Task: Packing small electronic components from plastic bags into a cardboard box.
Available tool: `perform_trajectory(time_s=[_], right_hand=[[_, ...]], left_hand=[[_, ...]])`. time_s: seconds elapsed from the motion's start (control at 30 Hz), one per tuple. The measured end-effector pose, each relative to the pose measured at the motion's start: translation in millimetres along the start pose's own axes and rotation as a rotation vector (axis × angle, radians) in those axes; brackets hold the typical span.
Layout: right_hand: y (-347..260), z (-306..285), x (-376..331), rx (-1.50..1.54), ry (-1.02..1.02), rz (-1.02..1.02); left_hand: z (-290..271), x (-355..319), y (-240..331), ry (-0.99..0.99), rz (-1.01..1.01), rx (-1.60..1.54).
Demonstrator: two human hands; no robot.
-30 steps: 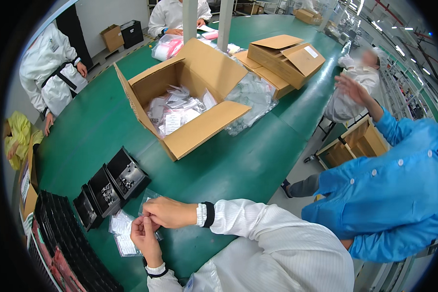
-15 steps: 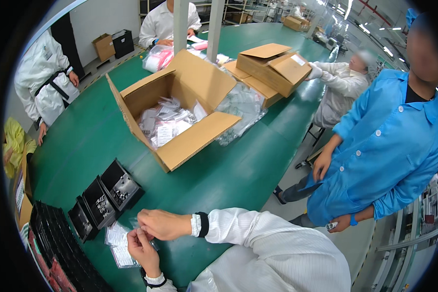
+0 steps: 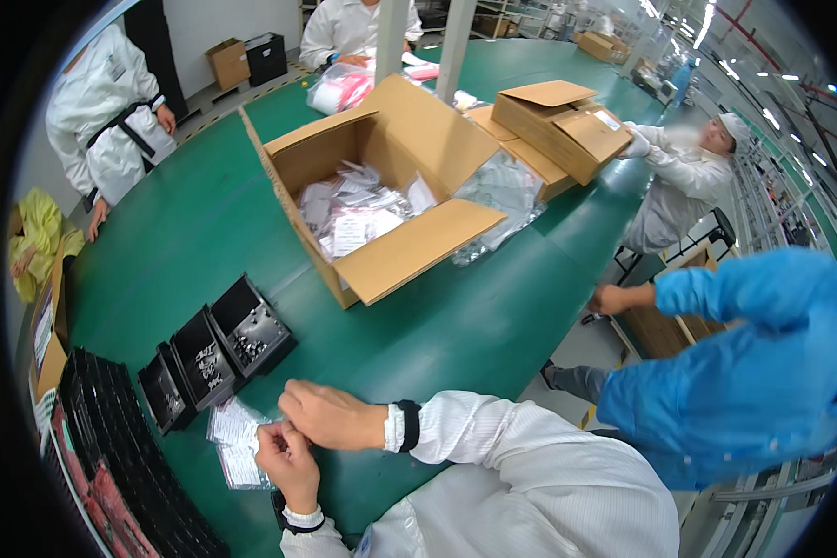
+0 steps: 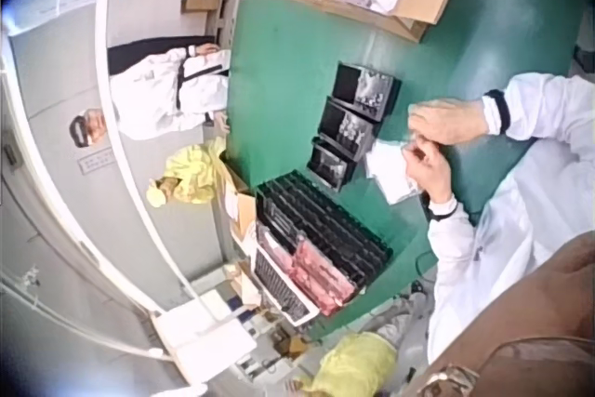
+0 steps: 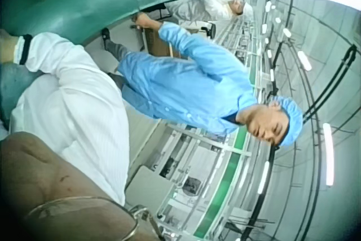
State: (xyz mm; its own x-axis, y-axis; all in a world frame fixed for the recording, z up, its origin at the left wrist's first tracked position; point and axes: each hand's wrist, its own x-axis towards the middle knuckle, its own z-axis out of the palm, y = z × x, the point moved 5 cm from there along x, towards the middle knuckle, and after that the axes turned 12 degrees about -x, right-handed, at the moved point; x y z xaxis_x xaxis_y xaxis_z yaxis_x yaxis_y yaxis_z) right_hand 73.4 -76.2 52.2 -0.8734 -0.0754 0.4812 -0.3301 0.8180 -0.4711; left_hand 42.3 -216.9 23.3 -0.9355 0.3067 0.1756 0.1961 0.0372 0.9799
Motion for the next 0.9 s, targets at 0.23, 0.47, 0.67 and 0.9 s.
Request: perform_trajectory(time_s=[0.23,0.47,0.67,0.9], right_hand=[[-3.7,-5.6,4.1,-0.145,0.051,-0.047],[-0.3,-7.7,3.4,0.11,-0.067,0.064],[2.9,-9.6,5.0,0.114,-0.003,0.086],[3.5,-5.9,4.2,0.382,-0.097,0.145]], left_hand=[[-13.4,2.7,-6.1,0.073,-0.061,0.015],[-5.0,4.2,18.5,0.0,0.07,0.252],[-1.2,4.3,27.5,-0.056,0.082,0.324],[-3.8,2.0,25.2,-0.107,0.101,0.22]])
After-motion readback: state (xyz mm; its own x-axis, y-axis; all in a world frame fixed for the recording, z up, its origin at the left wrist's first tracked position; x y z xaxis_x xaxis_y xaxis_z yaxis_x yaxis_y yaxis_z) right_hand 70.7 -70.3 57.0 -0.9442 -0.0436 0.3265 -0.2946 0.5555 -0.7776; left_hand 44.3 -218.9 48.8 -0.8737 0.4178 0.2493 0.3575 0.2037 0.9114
